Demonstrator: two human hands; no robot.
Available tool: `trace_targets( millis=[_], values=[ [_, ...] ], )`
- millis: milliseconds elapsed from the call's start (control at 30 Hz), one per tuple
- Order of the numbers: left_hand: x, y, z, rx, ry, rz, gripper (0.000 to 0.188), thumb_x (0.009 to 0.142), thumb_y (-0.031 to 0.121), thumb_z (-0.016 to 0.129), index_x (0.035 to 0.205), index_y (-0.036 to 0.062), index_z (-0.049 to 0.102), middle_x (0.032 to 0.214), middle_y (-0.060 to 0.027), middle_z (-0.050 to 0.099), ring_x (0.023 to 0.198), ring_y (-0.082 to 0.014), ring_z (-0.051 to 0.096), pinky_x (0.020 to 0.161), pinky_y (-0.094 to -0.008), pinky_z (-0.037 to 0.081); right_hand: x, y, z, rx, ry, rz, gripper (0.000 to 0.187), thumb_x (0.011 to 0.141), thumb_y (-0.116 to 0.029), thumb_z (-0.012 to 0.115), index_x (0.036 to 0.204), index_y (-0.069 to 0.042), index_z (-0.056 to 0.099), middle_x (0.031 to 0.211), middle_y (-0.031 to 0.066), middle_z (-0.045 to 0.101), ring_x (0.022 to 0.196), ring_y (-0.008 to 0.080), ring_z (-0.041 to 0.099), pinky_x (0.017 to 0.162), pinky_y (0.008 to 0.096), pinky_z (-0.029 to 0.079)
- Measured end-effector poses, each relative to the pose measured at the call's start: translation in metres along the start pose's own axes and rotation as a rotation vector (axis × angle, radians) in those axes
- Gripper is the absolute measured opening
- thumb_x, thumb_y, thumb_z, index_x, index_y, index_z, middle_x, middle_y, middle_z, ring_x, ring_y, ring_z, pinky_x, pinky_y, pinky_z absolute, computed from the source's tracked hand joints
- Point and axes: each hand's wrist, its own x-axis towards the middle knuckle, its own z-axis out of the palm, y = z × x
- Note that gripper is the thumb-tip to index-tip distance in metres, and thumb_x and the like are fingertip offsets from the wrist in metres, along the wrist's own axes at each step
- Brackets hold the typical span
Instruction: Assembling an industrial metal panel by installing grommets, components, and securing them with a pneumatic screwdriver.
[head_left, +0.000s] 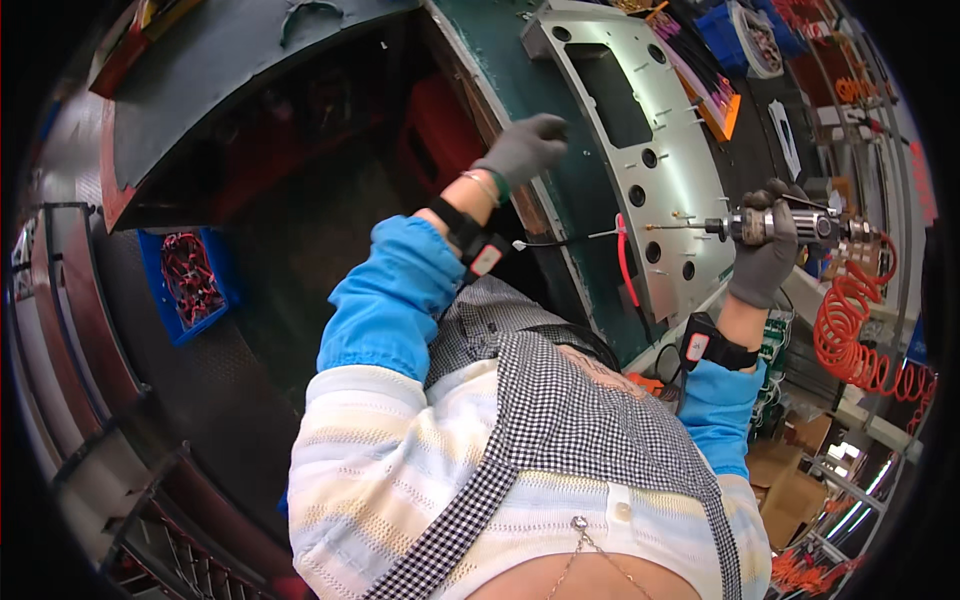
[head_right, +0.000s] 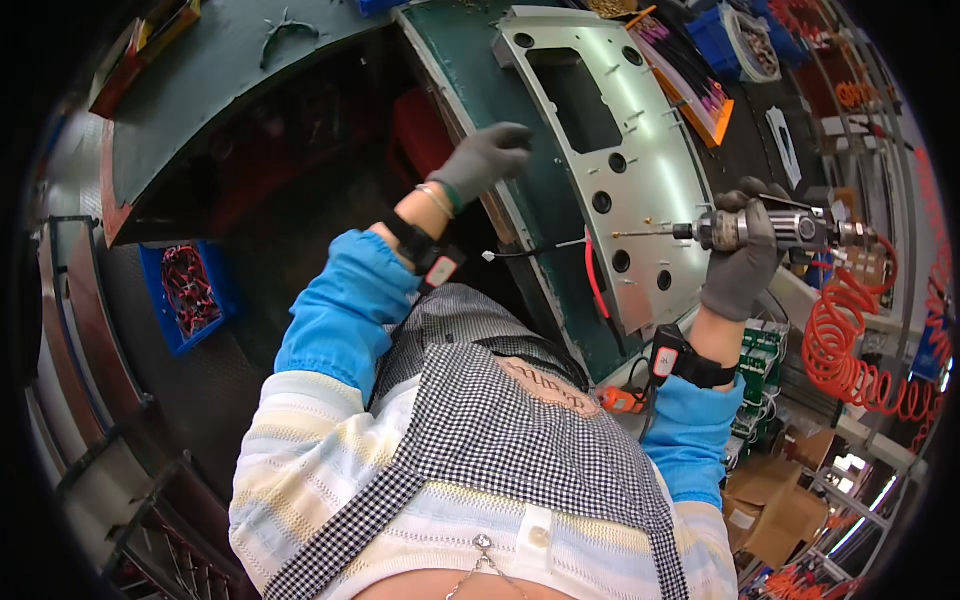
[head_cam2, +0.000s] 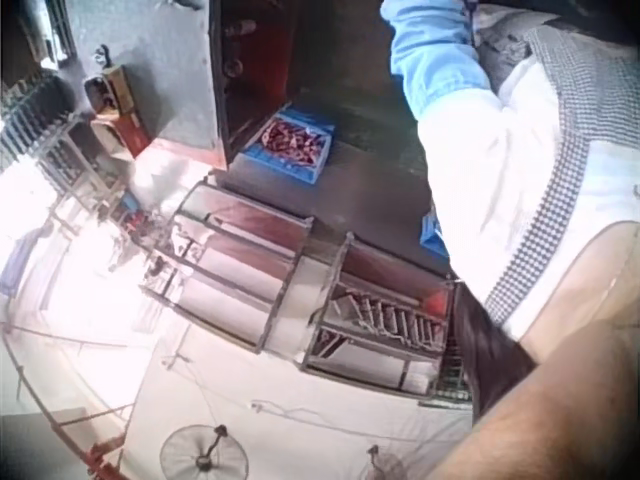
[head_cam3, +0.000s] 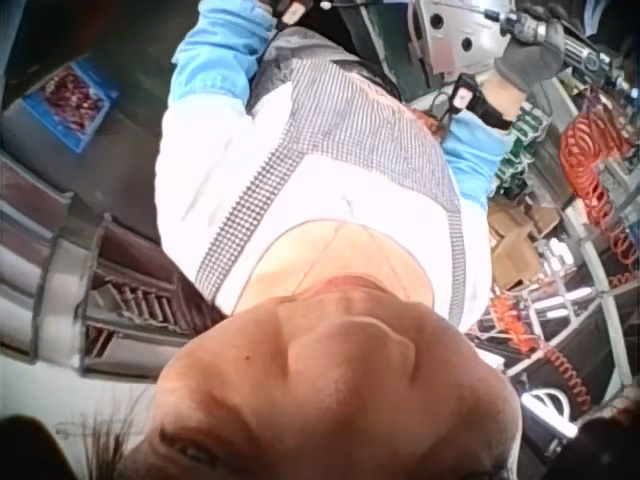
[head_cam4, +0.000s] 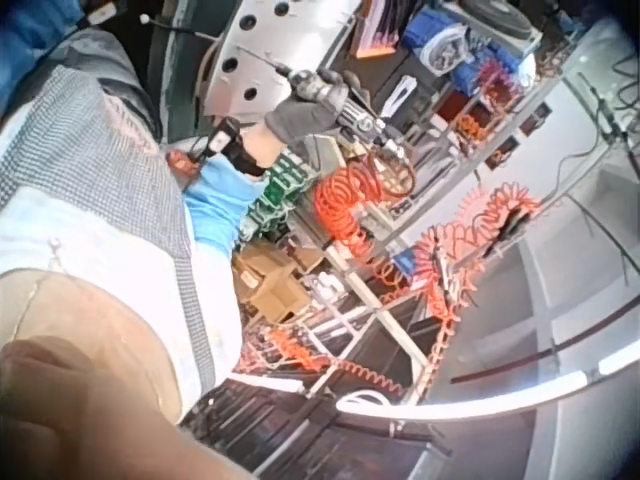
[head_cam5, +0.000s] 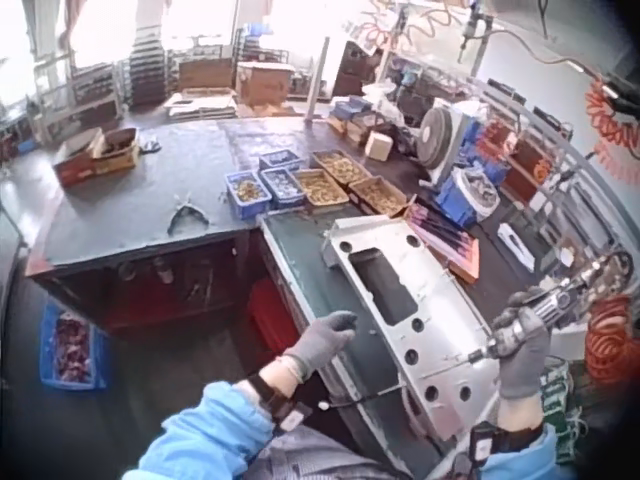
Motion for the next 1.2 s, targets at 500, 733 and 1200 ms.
trace_targets(
  millis=[500,733,1200],
  values=[
    [0.068,-0.017,0.049,0.408,-0.226,0.021,0.02,0.093,0.015,0.054,0.109,0.0052,0.06,0.102,-0.009,0.059,0.094,-0.0218,0.061,0.08,-0.033,0.052,-0.023,-0.013,0.022,-0.066,0.084,-0.063,0.038,0.08,-0.002,0.059,0.117,-0.003,0.051,0.101,0.0118,0.063,0.082,0.0191,0.063,0.076,0.0347,0.054],
    [0.001,-0.018,0.015,-1.024,-0.121,-0.696,0.032,0.099,0.006,0.045,0.13,-0.002,0.041,0.106,-0.0122,0.056,0.09,-0.0222,0.059,0.076,-0.0325,0.055,-0.025,-0.014,0.031,-0.064,0.079,-0.082,0.038,0.079,-0.001,0.057,0.117,-0.003,0.051,0.101,0.0125,0.063,0.082,0.0176,0.062,0.073,0.0306,0.053],
    [-0.039,0.0,0.07,-0.421,-0.295,-0.461,0.031,0.095,0.013,0.06,0.122,-0.0022,0.057,0.098,-0.0044,0.061,0.079,-0.0132,0.058,0.073,-0.0273,0.051,-0.015,-0.013,0.037,-0.074,0.076,-0.085,0.022,0.08,-0.003,0.065,0.101,-0.001,0.06,0.088,0.0073,0.065,0.07,0.0118,0.062,0.052,0.0205,0.046]
  ],
)
